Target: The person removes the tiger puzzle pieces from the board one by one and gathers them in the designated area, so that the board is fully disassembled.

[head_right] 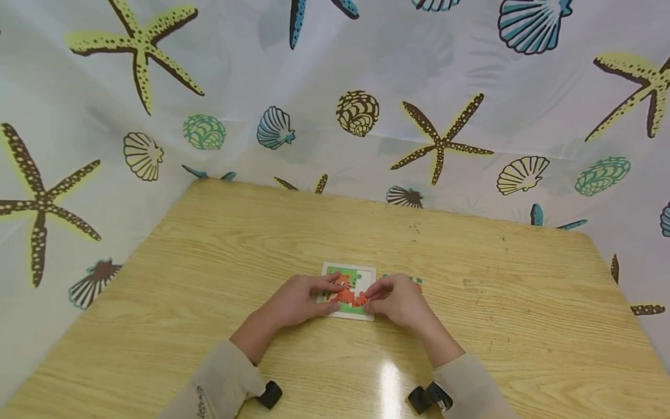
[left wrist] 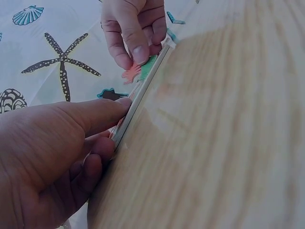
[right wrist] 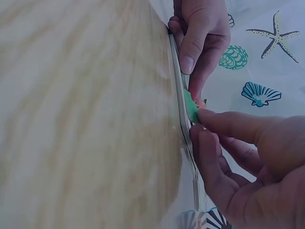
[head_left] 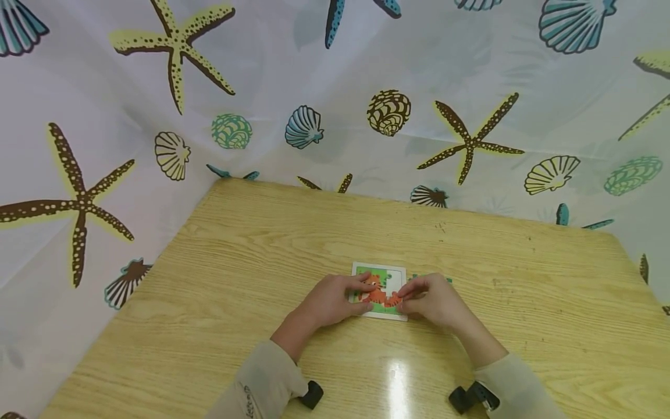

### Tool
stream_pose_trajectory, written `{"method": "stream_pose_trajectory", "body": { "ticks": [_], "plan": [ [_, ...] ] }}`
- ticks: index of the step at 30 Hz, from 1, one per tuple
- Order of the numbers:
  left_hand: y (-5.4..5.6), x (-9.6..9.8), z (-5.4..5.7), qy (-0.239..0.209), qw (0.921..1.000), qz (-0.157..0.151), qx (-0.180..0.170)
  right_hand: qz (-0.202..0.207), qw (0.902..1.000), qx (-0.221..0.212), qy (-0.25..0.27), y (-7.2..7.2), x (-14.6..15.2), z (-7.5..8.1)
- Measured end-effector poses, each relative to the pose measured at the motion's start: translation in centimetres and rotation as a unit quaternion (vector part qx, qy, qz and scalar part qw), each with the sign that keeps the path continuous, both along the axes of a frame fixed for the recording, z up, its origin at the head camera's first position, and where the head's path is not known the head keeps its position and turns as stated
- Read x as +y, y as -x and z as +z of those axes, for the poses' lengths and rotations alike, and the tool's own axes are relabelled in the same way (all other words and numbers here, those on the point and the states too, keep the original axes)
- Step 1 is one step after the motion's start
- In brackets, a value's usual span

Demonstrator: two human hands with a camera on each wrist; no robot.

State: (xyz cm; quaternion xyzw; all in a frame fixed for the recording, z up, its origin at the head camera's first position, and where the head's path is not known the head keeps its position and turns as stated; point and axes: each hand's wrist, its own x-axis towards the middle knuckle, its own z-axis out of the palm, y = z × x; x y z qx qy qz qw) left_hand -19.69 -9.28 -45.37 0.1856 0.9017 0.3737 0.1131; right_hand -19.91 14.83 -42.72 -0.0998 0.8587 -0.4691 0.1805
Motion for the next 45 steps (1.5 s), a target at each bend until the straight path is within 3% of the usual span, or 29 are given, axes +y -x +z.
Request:
{"method": "stream_pose_trajectory", "body": {
  "ticks": [8, 15, 30, 38, 45],
  "plan": [
    [0.0, 0.0, -0.1, -0.001, 1.0, 0.001, -0.005, -0.014, 0.9961, -0.057, 0.066, 0.3, 0.3, -0.6],
    [0.1, -0.1, -0.1, -0.002, 1.0, 0.001, 0.0, -0.001, 0.991, -0.084, 0.105, 0.4, 0.6, -0.4],
    [0.0, -0.1, -0.4, 0.003, 1.0, 0.001, 0.002, 0.004, 0.9863, -0.102, 0.129, 0.5, 2.2, -0.5],
    [-0.2, -0.2, -0.4, -0.006, 1.0, -0.001, 0.0, 0.01, 0.9741, -0.158, 0.161, 0.4, 2.7, -0.5],
    [-0.2, -0.2, 0.1, -0.007, 1.0, -0.002, 0.003, 0.009, 0.9668, -0.169, 0.192, 0.4, 2.8, -0.4]
  ]
}}
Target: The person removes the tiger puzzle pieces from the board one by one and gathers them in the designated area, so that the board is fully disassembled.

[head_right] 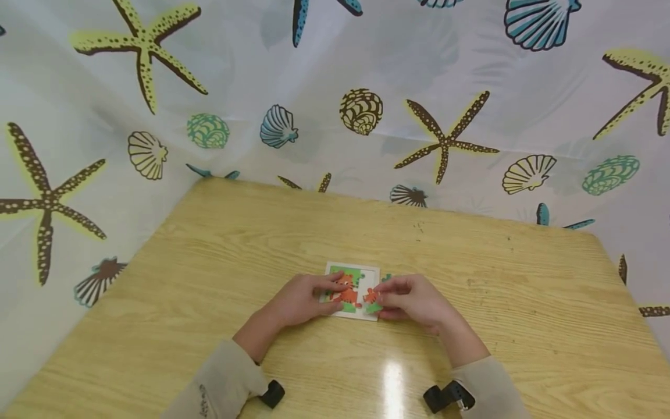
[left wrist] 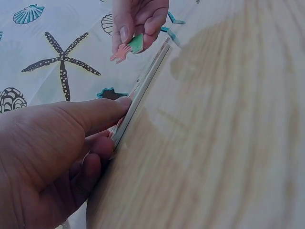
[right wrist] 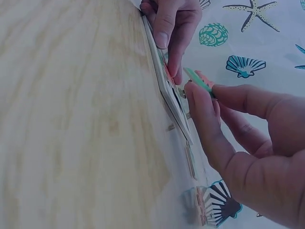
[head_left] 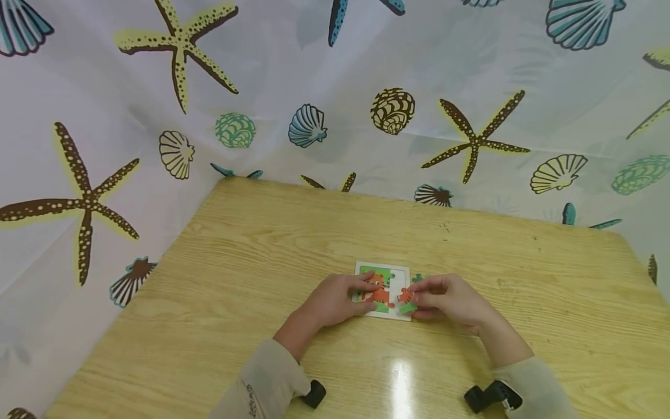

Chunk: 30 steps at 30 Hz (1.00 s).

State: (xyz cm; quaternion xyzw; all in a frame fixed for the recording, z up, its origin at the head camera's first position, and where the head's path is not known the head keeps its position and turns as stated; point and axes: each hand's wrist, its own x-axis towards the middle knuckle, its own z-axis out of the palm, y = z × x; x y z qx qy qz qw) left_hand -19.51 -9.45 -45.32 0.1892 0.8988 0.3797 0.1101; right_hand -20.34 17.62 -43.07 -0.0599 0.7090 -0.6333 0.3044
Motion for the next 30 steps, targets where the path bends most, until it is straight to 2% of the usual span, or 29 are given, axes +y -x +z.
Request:
{"method": "stream_pose_trajectory", "body": {
  "ticks": [9, 23, 30],
  "plan": [
    [-0.1, -0.1, 0.4, -0.003, 1.0, 0.005, 0.002, -0.006, 0.9995, 0.028, -0.013, 0.2, 0.7, 0.5],
    [-0.2, -0.1, 0.2, -0.014, 0.9998, 0.003, -0.01, -0.041, 0.9971, 0.049, -0.04, 0.4, 1.8, 0.7],
    [-0.2, 0.0, 0.3, -0.014, 0.9999, 0.0, -0.009, -0.051, 0.9963, 0.046, -0.052, 0.4, 2.5, 0.9]
  ]
}}
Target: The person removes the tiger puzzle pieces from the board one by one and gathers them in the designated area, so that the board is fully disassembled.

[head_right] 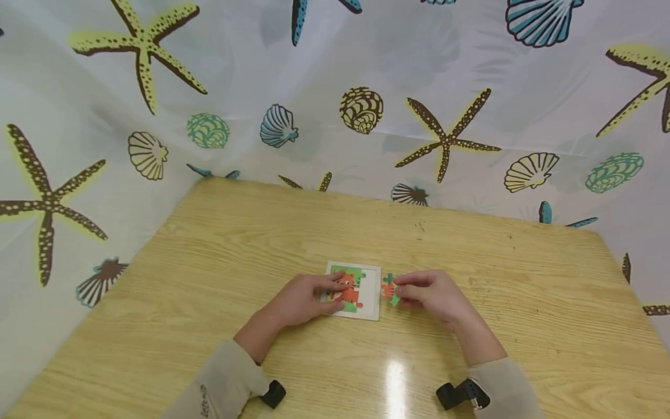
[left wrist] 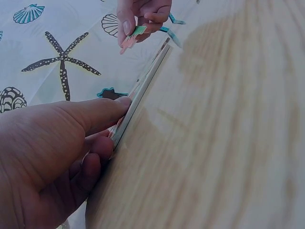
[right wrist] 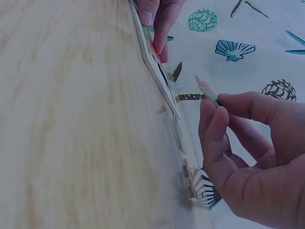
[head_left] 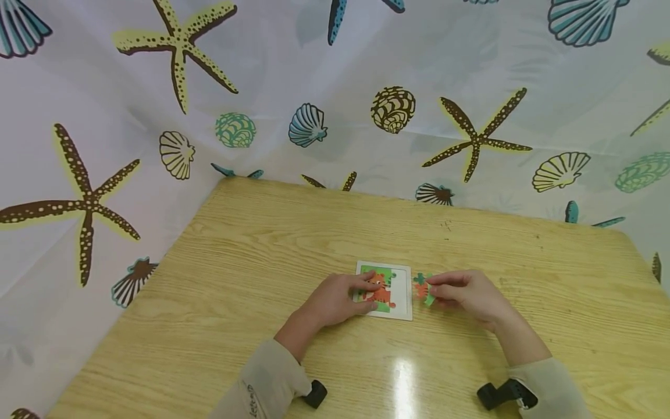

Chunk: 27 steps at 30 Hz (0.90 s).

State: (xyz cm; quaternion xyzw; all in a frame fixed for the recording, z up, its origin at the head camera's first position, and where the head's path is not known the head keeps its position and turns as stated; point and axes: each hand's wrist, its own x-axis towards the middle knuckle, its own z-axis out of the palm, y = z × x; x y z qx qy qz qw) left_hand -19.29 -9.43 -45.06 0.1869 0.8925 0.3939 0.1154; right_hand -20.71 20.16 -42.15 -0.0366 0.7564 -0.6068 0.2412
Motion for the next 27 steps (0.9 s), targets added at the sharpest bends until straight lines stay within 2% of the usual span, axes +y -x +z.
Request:
{"method": "stream_pose_trajectory", "body": {
  "ticks": [18, 27],
  "plan": [
    [-0.1, 0.0, 0.0, -0.003, 1.0, 0.005, -0.003, -0.023, 0.9995, -0.013, -0.015, 0.2, 1.0, 0.3],
    [0.1, 0.1, -0.1, 0.001, 1.0, 0.007, -0.005, -0.03, 0.9988, 0.007, -0.037, 0.5, 2.0, 0.3]
  ]
}}
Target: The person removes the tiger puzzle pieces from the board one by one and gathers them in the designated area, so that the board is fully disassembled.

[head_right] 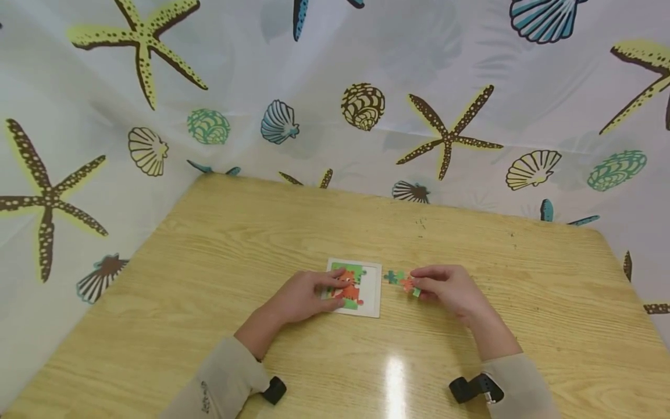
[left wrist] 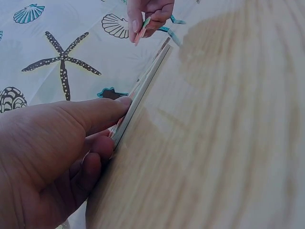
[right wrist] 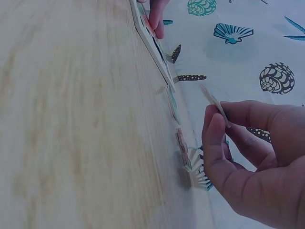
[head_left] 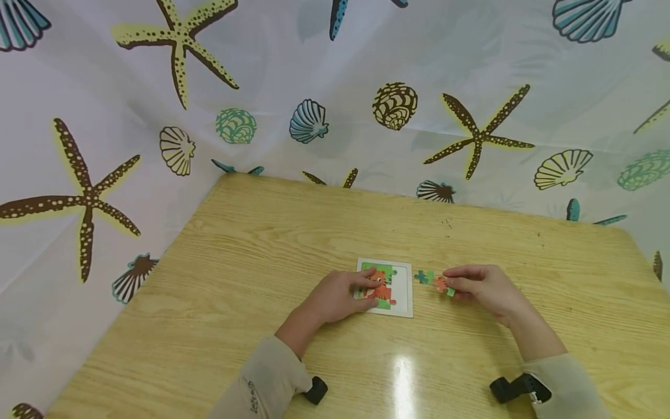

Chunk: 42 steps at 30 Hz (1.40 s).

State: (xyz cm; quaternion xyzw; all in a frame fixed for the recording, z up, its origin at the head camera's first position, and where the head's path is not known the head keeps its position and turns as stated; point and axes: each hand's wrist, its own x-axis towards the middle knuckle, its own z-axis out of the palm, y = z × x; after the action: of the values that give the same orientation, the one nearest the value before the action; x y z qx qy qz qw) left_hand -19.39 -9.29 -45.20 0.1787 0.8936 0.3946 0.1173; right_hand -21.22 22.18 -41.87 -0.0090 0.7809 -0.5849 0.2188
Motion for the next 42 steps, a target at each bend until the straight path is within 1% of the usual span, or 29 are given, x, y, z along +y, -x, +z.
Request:
{"method": "stream_pose_trajectory", "body": {
  "ticks": [5, 14, 22, 27, 29, 36, 42],
  "plan": [
    [-0.1, 0.0, 0.1, -0.002, 1.0, 0.005, -0.006, -0.007, 0.9998, 0.007, -0.019, 0.1, 0.5, -0.1],
    [-0.1, 0.1, 0.1, 0.001, 1.0, 0.002, -0.009, -0.021, 0.9988, 0.012, -0.043, 0.4, 1.6, -0.6],
    [-0.1, 0.1, -0.1, -0.002, 0.9999, 0.002, -0.01, -0.034, 0.9982, 0.015, -0.046, 0.8, 2.3, -0.7],
    [-0.2, 0.2, -0.3, -0.006, 0.9999, 0.0, -0.015, -0.043, 0.9973, 0.016, -0.057, 0.8, 2.9, -0.7],
    [-0.2, 0.2, -0.2, -0.008, 0.9998, -0.001, -0.017, -0.047, 0.9969, 0.019, -0.059, 0.9, 3.1, -0.7],
    [-0.1, 0.0, -0.2, 0.007, 1.0, 0.002, -0.005, -0.052, 0.9969, 0.019, -0.057, 1.2, 3.6, -0.7],
    [-0.1, -0.2, 0.0, -0.007, 0.9999, -0.001, -0.014, -0.059, 0.9965, 0.011, -0.058, 1.4, 3.9, -0.8]
  ]
}}
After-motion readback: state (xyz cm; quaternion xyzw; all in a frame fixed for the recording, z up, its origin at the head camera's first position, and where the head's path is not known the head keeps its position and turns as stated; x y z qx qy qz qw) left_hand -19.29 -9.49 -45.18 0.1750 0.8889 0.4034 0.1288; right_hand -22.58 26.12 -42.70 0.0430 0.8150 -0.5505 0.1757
